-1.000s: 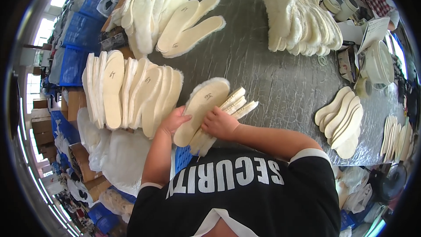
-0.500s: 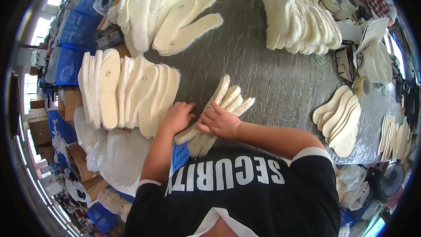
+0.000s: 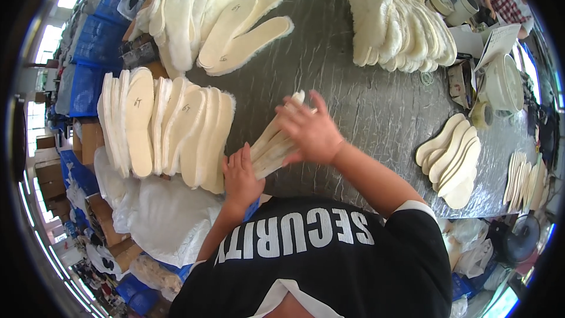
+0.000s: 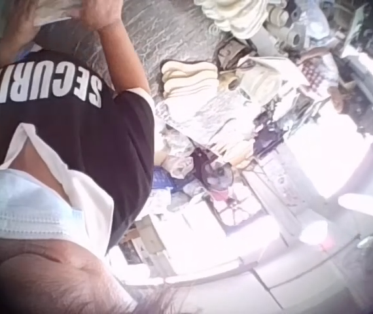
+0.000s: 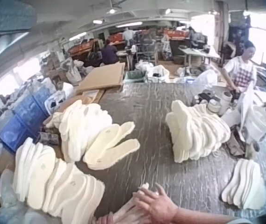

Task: Sorting and stacking white fuzzy shoe insoles on a work table.

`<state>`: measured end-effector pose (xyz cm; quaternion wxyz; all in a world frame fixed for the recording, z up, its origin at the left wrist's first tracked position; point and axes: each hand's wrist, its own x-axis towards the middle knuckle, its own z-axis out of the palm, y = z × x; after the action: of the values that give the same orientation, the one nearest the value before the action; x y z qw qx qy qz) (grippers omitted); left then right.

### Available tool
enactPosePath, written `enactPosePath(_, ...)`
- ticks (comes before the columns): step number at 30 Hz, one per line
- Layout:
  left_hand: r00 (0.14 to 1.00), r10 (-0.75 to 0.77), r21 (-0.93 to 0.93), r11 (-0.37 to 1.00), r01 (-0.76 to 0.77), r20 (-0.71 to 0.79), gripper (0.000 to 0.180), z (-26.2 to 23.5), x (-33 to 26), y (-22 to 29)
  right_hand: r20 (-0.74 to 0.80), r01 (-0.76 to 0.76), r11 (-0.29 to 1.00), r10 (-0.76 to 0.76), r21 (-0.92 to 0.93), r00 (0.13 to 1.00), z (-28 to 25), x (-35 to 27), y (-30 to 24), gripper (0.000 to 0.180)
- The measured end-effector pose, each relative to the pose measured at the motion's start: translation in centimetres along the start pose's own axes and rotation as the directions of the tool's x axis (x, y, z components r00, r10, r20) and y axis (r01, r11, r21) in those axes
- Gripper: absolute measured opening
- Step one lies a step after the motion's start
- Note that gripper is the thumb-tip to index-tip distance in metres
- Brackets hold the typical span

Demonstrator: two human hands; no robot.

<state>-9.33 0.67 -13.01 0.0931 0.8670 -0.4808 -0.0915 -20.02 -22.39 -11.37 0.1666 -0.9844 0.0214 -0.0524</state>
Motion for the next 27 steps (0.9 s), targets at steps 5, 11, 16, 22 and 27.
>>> enactPosePath(5,0.999,0.019,0.03,0.999,-0.02,0.029,0.095,-0.7,1.2,1.0,-0.203,-0.029,0.606,0.309,0.795,0.929,4.1,-0.9,7.3,0.101)
enactPosePath(11,1.0,-0.006,0.068,0.998,0.006,0.007,0.106,0.2,1.7,1.8,-0.124,0.049,0.375,0.178,0.926,0.976,5.6,0.7,5.1,0.099)
enactPosePath(16,1.0,0.02,0.085,0.996,-0.019,-0.005,0.111,0.3,2.6,1.9,-0.17,0.064,0.465,0.191,0.883,0.967,5.6,1.1,4.9,0.099)
enactPosePath(22,0.997,0.071,0.088,0.993,-0.072,0.021,0.107,0.4,2.3,1.9,-0.209,0.055,0.572,0.207,0.818,0.956,5.7,1.2,4.3,0.096)
enactPosePath(27,0.993,0.113,0.104,0.988,-0.111,-0.013,0.102,2.3,2.2,0.5,-0.307,0.121,0.567,0.244,0.814,0.92,3.5,-0.5,5.0,0.093)
